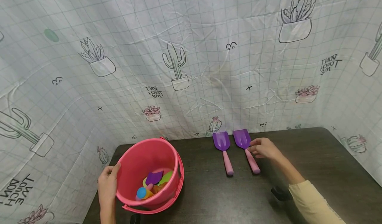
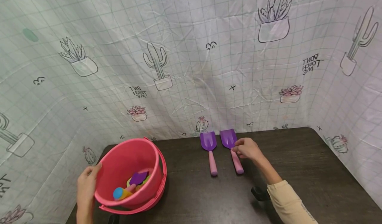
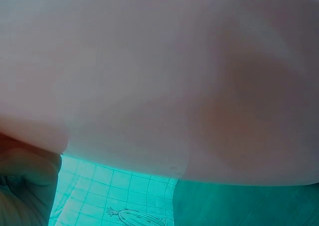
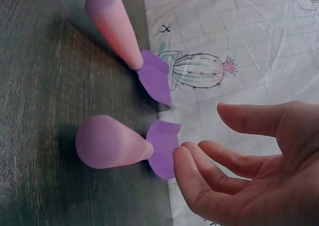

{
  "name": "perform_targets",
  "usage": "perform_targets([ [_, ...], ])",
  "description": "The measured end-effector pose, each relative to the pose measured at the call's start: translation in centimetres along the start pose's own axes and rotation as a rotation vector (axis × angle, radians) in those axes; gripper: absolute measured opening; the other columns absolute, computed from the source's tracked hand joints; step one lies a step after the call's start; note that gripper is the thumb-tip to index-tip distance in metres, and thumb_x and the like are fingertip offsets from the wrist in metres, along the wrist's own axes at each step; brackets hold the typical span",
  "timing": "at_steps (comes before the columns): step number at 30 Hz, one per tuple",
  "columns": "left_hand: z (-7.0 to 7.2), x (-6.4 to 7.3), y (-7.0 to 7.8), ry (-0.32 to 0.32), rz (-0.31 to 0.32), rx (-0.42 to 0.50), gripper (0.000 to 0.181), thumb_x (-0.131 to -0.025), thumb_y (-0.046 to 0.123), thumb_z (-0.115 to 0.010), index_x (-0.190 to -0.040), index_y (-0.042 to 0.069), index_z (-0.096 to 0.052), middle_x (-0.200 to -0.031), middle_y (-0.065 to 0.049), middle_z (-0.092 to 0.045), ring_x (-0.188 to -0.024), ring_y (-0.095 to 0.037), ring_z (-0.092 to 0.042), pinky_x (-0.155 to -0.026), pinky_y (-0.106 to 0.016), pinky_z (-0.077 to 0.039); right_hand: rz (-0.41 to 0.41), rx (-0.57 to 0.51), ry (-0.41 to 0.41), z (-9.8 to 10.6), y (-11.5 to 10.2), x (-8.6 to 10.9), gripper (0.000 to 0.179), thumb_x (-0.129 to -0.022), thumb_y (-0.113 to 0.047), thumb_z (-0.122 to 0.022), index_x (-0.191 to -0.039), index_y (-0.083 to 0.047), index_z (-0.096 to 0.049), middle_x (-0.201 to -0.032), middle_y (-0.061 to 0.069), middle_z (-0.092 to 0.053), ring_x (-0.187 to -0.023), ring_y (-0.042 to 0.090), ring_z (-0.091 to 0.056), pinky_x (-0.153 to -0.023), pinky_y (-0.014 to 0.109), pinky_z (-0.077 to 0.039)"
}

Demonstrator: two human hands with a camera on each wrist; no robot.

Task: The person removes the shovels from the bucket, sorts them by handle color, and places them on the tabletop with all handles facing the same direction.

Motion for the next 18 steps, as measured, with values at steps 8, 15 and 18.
perform_targets([
  [8,0.0,0.0,0.0,0.002,-0.004,0.003,0.044,-0.105,0.041,-0.055,-0.104,-0.003,-0.059,-0.07,-0.001,-0.061,-0.062,-0.016,-0.059,-0.053,-0.028,-0.048,0.034,-0.002,-0.01,-0.2,-1.1,0.6,0.048,-0.097,-0.011,-0.067,-0.13,0.021,-0.054,-0.12,0.031,-0.066,-0.111,0.046,-0.066,-0.086,0.048,-0.059],
  [15,0.1,0.0,0.0,0.006,-0.003,-0.005,0.045,-0.105,0.042,-0.055,-0.102,-0.002,-0.059,-0.072,-0.002,-0.062,-0.063,-0.017,-0.059,-0.054,-0.029,-0.048,0.06,0.006,-0.02,-0.3,-2.1,1.0,0.049,-0.097,-0.013,-0.068,-0.131,0.02,-0.054,-0.124,0.034,-0.063,-0.112,0.048,-0.065,-0.087,0.049,-0.058],
  [18,0.0,0.1,0.0,0.01,-0.005,0.0,0.045,-0.105,0.042,-0.055,-0.102,-0.002,-0.059,-0.072,-0.002,-0.061,-0.063,-0.017,-0.059,-0.054,-0.029,-0.048,0.081,0.005,-0.026,-0.5,-2.6,1.4,0.049,-0.098,-0.012,-0.067,-0.132,0.02,-0.054,-0.125,0.034,-0.063,-0.113,0.049,-0.065,-0.087,0.05,-0.058],
])
Point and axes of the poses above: each hand's wrist, its own x-axis away from the middle knuckle, its own z-axis out of the back of the hand, y = z × x, the point moved 5 cm from there along -x, towards the middle knuckle
